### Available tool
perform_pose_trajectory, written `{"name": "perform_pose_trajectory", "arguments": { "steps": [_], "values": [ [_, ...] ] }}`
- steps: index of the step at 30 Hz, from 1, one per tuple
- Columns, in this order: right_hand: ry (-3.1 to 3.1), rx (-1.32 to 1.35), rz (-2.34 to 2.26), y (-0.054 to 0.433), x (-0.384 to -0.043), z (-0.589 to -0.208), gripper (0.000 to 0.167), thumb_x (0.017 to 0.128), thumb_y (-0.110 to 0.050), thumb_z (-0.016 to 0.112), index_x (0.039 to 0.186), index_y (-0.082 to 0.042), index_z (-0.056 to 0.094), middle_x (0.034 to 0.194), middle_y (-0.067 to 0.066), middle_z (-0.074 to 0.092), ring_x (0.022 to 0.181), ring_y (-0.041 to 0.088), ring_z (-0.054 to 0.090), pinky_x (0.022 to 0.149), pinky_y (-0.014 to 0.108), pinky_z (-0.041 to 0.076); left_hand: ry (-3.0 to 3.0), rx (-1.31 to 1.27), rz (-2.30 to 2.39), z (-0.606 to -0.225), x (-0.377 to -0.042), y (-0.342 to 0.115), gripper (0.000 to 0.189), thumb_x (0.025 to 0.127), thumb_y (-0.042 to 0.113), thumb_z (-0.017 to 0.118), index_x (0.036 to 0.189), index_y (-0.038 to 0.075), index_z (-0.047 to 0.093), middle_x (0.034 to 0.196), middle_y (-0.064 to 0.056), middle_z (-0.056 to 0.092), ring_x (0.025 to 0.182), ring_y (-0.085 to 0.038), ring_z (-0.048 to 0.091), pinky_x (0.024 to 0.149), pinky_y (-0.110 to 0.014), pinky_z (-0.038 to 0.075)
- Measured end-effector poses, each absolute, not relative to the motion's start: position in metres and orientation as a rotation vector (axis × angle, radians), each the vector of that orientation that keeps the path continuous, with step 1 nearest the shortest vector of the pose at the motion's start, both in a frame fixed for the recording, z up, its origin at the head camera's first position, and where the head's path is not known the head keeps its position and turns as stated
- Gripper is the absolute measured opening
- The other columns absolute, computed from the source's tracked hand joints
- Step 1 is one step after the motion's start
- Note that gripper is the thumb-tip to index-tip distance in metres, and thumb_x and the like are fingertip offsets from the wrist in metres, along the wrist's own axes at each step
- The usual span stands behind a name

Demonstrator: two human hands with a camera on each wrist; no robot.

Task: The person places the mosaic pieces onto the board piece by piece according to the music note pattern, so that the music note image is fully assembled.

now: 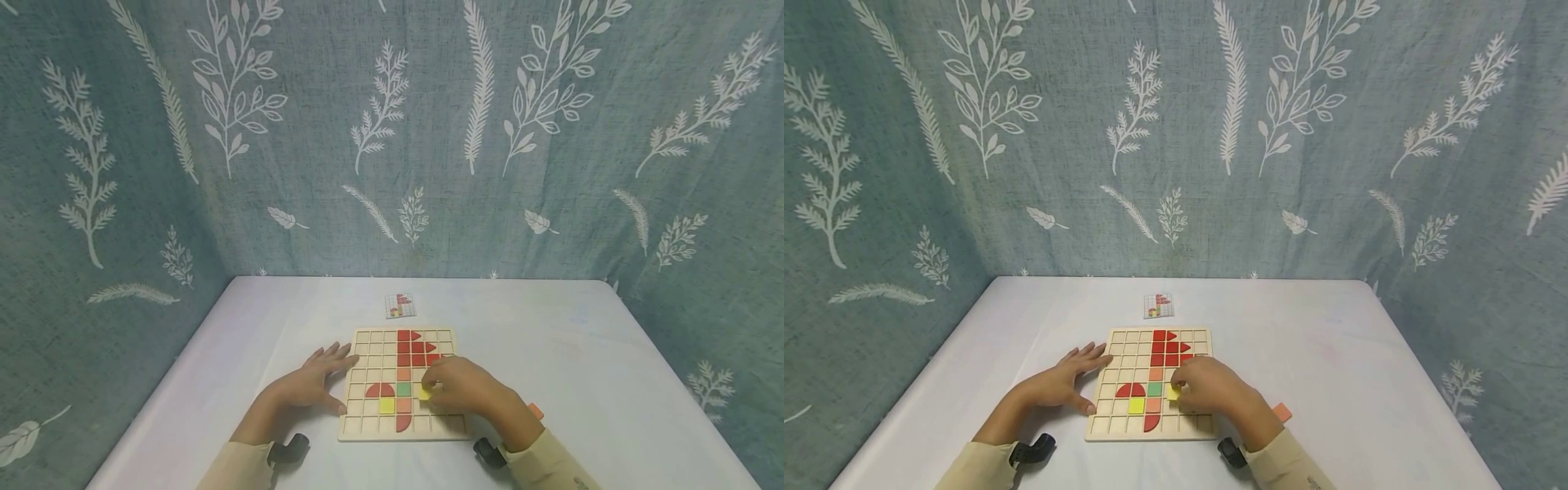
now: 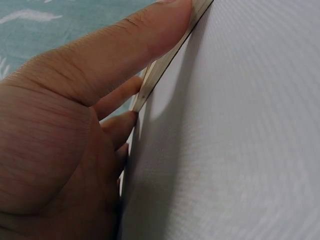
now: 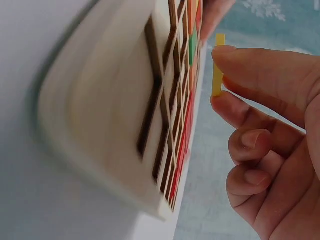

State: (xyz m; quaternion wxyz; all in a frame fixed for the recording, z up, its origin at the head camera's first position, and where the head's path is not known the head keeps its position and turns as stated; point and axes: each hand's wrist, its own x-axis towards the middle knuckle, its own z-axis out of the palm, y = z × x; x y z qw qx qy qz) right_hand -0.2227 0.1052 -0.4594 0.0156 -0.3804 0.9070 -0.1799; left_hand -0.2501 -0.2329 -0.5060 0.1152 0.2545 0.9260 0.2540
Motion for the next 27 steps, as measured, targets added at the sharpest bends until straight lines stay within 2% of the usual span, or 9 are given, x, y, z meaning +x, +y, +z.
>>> {"name": "perform_pose_trajectory", "arguments": {
  "steps": [7, 15, 22, 27],
  "values": [
    [2.782, -1.202, -0.509, 0.086, -0.222, -0.465, 0.015, 0.078, -0.021, 0.077, 0.093, -0.02, 0.076, 0.087, -0.018, 0.061, 0.078, 0.001, 0.054, 0.075, 0.024, 0.052, 2.704, 0.735, 0.756, -0.508, -0.25, -0.233, 0.108, 0.06, 0.059, 0.083, 0.15, 0.019, 0.04, 0.16, -0.01, 0.018, 0.147, -0.033, 0.001, 0.116, -0.054, -0.002],
    [2.747, -1.238, -0.477, 0.069, -0.214, -0.462, 0.006, 0.083, -0.026, 0.076, 0.089, -0.024, 0.074, 0.085, -0.02, 0.057, 0.076, 0.0, 0.052, 0.073, 0.02, 0.05, 2.705, 0.77, 0.764, -0.507, -0.249, -0.234, 0.108, 0.06, 0.059, 0.082, 0.15, 0.018, 0.039, 0.161, -0.011, 0.017, 0.147, -0.033, 0.001, 0.116, -0.053, -0.003],
    [2.711, -1.313, -0.482, 0.055, -0.207, -0.463, 0.008, 0.08, -0.025, 0.079, 0.087, -0.024, 0.075, 0.074, -0.019, 0.051, 0.065, 0.001, 0.044, 0.061, 0.016, 0.043, 2.706, 0.786, 0.762, -0.505, -0.249, -0.235, 0.107, 0.061, 0.06, 0.081, 0.151, 0.018, 0.039, 0.16, -0.011, 0.016, 0.147, -0.034, 0.001, 0.116, -0.054, -0.003],
    [2.691, -1.365, -0.478, 0.051, -0.203, -0.465, 0.008, 0.081, -0.02, 0.075, 0.088, -0.024, 0.075, 0.076, -0.02, 0.054, 0.066, 0.0, 0.046, 0.063, 0.016, 0.043, 2.707, 0.806, 0.762, -0.505, -0.25, -0.235, 0.107, 0.061, 0.059, 0.082, 0.15, 0.018, 0.039, 0.16, -0.012, 0.017, 0.147, -0.034, 0.002, 0.116, -0.054, -0.002]
  ]
}}
